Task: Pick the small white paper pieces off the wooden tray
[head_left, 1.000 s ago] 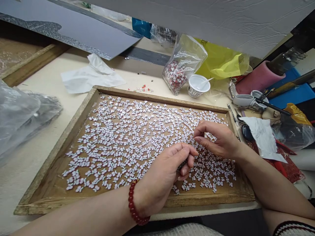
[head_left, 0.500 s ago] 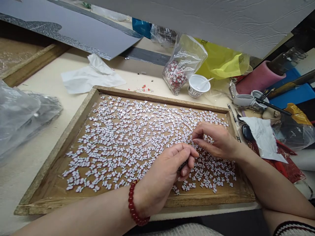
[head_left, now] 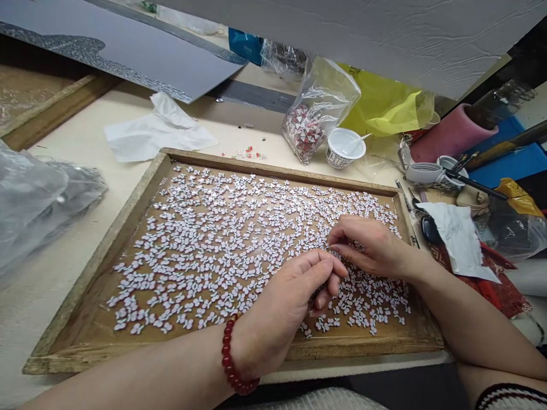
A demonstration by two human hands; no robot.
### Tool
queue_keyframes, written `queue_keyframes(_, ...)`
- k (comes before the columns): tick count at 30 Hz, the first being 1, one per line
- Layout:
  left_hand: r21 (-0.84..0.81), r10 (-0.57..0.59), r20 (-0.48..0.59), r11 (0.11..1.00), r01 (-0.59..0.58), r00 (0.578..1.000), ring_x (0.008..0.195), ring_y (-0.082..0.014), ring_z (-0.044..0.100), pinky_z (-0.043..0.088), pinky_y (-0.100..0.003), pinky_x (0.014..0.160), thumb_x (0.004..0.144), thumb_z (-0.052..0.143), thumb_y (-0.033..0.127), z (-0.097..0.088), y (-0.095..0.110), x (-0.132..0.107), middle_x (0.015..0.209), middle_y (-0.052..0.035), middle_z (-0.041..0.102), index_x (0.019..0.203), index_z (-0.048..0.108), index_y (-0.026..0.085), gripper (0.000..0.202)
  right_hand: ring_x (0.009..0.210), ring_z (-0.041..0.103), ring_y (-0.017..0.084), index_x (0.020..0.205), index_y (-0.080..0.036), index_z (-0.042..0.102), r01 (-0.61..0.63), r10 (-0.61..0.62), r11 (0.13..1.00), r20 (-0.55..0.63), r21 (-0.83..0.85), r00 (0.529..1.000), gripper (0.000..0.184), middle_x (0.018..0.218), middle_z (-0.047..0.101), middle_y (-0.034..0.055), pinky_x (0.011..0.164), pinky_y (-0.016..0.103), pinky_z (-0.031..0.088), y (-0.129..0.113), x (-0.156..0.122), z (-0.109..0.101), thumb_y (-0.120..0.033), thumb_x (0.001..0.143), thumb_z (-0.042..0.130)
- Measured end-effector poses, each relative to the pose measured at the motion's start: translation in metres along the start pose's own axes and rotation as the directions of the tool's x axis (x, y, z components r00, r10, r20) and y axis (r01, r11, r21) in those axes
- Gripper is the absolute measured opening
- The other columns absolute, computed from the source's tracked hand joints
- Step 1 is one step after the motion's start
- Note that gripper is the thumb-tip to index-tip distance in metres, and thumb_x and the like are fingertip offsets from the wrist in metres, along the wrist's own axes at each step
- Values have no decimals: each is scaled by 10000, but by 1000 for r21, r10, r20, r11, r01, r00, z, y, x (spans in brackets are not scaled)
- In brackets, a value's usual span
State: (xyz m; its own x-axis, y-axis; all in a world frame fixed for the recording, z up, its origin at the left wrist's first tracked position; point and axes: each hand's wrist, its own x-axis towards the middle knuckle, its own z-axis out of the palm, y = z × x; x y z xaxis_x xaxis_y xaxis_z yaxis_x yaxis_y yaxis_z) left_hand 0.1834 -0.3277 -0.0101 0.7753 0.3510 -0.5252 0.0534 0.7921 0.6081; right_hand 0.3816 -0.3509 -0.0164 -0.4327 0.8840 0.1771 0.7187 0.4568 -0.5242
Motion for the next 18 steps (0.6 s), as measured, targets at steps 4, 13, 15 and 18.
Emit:
queue_keyframes(4, 11, -10, -7, 1000, 10, 1000, 569, -85, 355, 251, -226, 526, 902, 497, 301, 0, 1, 0, 672, 32, 484, 819, 575, 163, 179, 683, 513, 110, 842, -173, 537, -2, 2, 1000, 10, -11, 1000, 57, 744, 596, 15, 636, 241, 430, 1, 0, 0, -139, 881, 512)
queue_keyframes(13, 15, -13, 16, 1000, 13, 1000, 567, -84, 355, 251, -226, 525, 894, 516, 305, 1, 0, 0, 670, 30, 483, 814, 571, 162, 173, 684, 519, 110, 853, -180, 533, 6, -6, 1000, 4, -18, 1000, 55, 750, 597, 14, 636, 242, 435, 2, -2, 1, -162, 895, 502)
queue_keyframes(15, -8, -6, 2, 1000, 6, 1000, 559, -83, 346, 243, -225, 517, 889, 518, 298, 1, 0, 0, 662, 31, 473, 807, 567, 162, 166, 681, 522, 110, 854, -180, 534, 4, -4, 1000, 5, -22, 1000, 56, 748, 599, 15, 633, 242, 437, 2, -2, 1, -158, 894, 501)
queue_keyframes(18, -11, -21, 14, 1000, 22, 1000, 556, -79, 351, 247, -220, 517, 888, 521, 289, 1, 0, 0, 658, 30, 478, 806, 570, 157, 163, 681, 529, 110, 856, -179, 536, 1, -1, 1000, -2, -26, 1000, 58, 745, 600, 16, 632, 239, 443, 2, -1, 0, -150, 893, 501)
